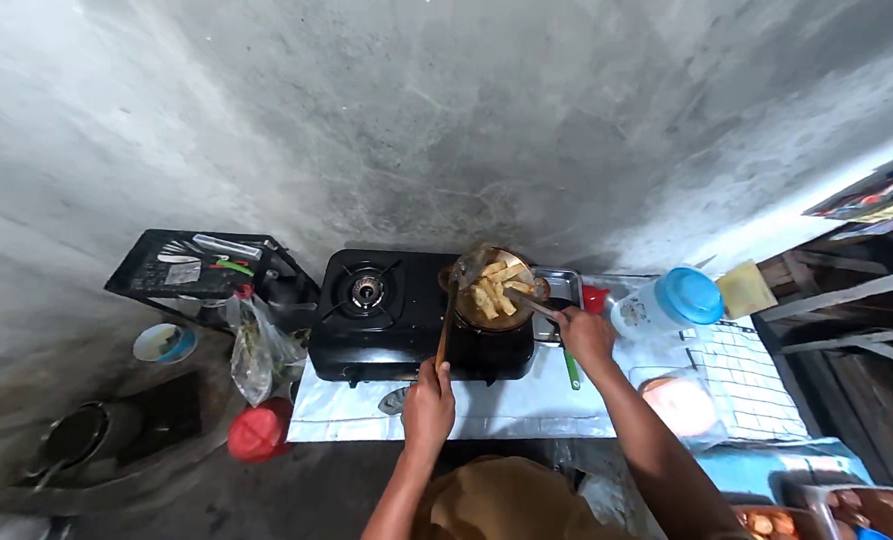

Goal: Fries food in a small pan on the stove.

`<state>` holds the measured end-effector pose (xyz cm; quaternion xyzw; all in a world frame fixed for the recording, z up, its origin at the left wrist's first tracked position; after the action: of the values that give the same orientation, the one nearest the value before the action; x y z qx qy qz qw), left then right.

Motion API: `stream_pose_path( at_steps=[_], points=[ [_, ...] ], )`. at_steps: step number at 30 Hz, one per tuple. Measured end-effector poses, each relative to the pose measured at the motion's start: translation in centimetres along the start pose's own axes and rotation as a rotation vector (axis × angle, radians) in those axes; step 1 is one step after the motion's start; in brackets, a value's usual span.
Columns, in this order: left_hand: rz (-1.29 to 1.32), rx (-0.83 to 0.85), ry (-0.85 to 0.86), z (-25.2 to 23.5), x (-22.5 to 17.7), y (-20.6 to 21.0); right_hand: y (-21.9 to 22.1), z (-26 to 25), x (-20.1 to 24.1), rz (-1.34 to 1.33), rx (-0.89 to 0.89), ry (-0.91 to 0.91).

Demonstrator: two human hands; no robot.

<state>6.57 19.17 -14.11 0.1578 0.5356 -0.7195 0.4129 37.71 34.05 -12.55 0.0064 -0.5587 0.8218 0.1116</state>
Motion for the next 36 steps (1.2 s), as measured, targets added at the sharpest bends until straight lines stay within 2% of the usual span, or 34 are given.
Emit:
stream_pose_path(
  at_steps=[3, 9, 13, 19, 23, 26, 31, 36],
  points=[
    [-0.059, 0.039, -0.006, -0.9, -1.0, 0.3, 1.1, -0.3, -0.2, 0.013, 0.097, -0.003],
    [-0.165, 0.034, 0.004, -2.2, -2.7, 0.1, -3.5, -1.5, -0.9, -0.029, 0.030, 0.015],
    [-0.211, 0.042, -0.002, -3.0, -3.2, 0.2, -4.1, -4.2, -1.7, 0.013, 0.121, 0.033],
    [-0.218, 0.020, -0.005, -3.4, -3.5, 0.3, -4.6, -4.4, -2.6, 0.018, 0.217, 0.053],
    [-0.203, 0.003, 0.024, -3.4, -3.6, 0.3, -2.8, -5.0, -3.0, -0.121, 0.195, 0.086],
    [-0.177, -0.011, 0.058, -3.6, -3.5, 0.0, 0.1, -5.6, -3.5, -0.261, 0.228, 0.092],
    [-0.187, 0.016, 0.063, -4.2, -3.3, -0.2, 4.5, -6.9, -2.8, -0.456, 0.230, 0.027],
    [-0.284, 0.037, 0.035, -4.6, -2.8, 0.0, 5.1, -5.7, -2.5, -0.485, 0.144, 0.085]
  ],
)
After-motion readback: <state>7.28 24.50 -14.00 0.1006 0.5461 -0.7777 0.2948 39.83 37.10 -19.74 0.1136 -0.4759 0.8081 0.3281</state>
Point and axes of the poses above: each hand's wrist, its own z-axis away from the middle knuckle, its own y-axis out of the palm, x = y × z, the point moved 9 cm from there along -z, towards the middle knuckle, and after that the axes turned 10 degrees about x, right-handed, at the moved point
